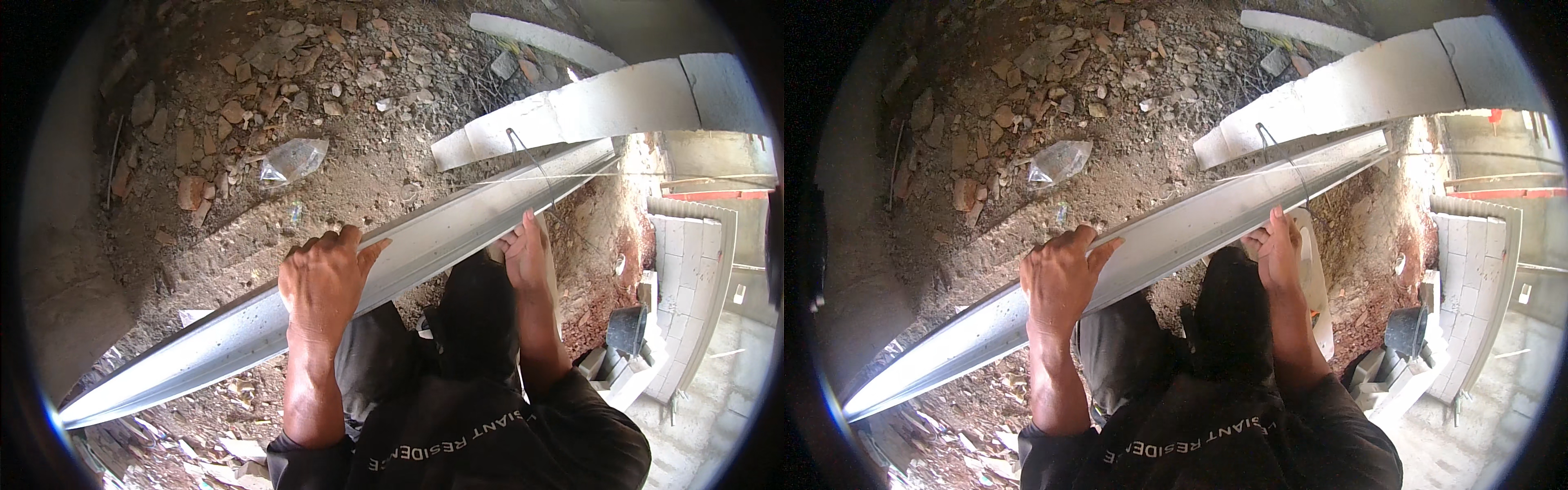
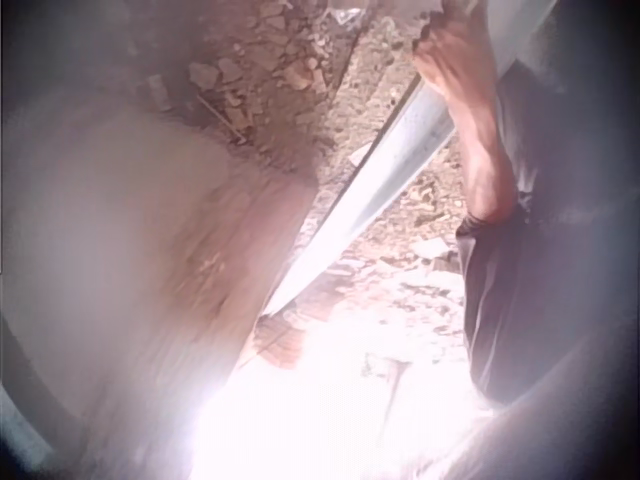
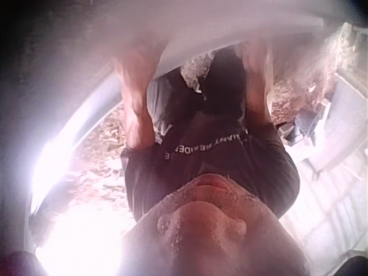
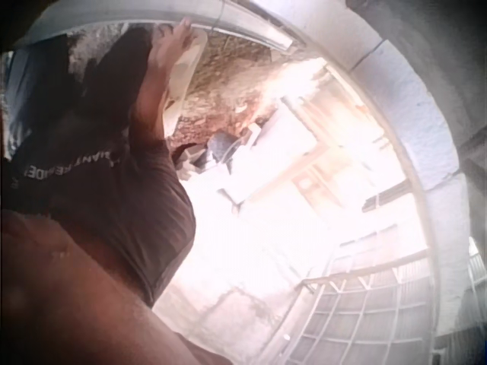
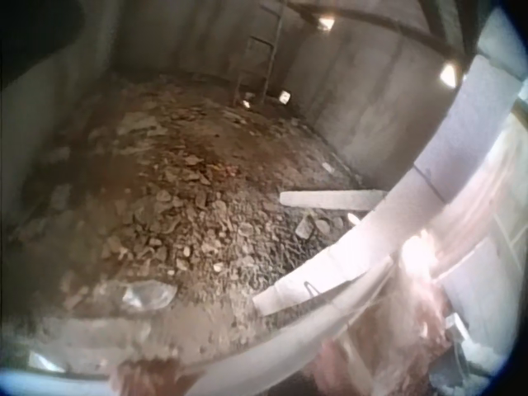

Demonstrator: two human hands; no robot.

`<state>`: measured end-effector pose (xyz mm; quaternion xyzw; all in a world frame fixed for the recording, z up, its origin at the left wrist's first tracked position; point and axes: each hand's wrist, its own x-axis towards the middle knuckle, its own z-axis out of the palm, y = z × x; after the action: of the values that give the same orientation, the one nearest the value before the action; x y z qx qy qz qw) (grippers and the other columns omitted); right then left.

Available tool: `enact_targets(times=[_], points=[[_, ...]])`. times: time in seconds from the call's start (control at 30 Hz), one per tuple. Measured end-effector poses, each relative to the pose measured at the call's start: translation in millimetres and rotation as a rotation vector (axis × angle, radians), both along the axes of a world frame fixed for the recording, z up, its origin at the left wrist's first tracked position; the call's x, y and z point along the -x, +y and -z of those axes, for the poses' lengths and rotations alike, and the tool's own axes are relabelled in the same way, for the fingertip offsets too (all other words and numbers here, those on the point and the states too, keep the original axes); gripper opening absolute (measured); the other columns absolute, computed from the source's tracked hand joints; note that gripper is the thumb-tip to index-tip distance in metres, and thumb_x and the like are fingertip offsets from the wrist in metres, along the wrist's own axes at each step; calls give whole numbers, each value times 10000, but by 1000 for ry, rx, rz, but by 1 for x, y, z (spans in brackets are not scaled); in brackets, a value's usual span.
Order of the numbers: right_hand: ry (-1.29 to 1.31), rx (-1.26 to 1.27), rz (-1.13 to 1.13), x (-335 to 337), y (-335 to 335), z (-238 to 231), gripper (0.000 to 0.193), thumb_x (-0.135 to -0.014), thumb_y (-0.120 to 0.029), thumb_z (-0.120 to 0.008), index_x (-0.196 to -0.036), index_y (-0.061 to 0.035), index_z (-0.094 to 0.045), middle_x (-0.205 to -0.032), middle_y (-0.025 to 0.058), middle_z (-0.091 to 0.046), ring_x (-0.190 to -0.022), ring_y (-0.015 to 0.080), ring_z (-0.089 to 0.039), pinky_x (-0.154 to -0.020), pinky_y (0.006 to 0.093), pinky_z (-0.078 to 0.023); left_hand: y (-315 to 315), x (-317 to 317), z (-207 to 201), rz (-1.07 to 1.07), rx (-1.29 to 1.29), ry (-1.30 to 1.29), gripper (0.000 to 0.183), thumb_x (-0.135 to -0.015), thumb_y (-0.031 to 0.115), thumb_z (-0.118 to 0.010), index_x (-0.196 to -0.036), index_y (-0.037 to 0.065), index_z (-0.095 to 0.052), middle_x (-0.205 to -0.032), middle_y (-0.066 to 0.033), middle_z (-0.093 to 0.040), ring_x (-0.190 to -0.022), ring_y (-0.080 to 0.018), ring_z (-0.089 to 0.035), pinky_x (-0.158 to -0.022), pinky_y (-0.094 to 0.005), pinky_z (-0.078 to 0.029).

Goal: The person kneels on the ground and positions a long metal profile against a concrete wall. They use a hammer and small wooden blocks to secure the profile, then use pliers to tighten a wire tie around it.

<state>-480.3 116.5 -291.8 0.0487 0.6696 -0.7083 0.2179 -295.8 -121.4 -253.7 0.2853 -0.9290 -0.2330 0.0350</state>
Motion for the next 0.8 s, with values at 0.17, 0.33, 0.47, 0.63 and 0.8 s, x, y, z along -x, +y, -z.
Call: enact_targets(times=[0.17, 0.33, 0.47, 0.63, 0.8], points=[[55, -498, -106, -5, 27, -32, 307, -934, -260, -525, -1083, 9, -533, -1022, 125, -607, -897, 197, -610, -797, 320, -485, -1, 1, -1, -3, -26, -6, 325, -793, 371, -695, -722, 66, -608, -633, -95, -619, -579, -233, -626, -534, -353, -466], [885, -679, -584, 5, 22, -69, 590, -774, -114, -667, -1299, 25, -438, -1303, 181, -457, -1216, 294, -440, -1031, 404, -341, -2, 3, -2, -17, -46, 6, 331, -784, 369, -701, -713, 62, -602, -625, -91, -613, -568, -221, -620, -532, -347, -464], [969, -1162, -944, 24, -4, -98, 834, -719, -181, -736, -1409, -16, -299, -1431, 201, -309, -1353, 361, -260, -1115, 483, -178, -2, 5, -3, -16, -74, -38, 341, -779, 381, -700, -718, 60, -605, -626, -90, -613, -570, -215, -620, -535, -347, -465], [1065, -1495, -1087, 43, -16, -86, 974, -649, -256, -808, -1431, -56, -263, -1460, 182, -262, -1369, 369, -222, -1121, 530, -133, -3, 4, -2, -26, -82, -24, 339, -779, 385, -699, -730, 60, -614, -636, -90, -621, -574, -213, -624, -543, -350, -469], [1140, -1455, -973, 45, -13, -65, 983, -611, -214, -815, -1424, -81, -278, -1463, 162, -264, -1366, 366, -224, -1116, 540, -135, -4, 4, -4, -19, -110, -66, 321, -773, 372, -707, -750, 62, -627, -659, -97, -632, -599, -226, -636, -560, -353, -478]])
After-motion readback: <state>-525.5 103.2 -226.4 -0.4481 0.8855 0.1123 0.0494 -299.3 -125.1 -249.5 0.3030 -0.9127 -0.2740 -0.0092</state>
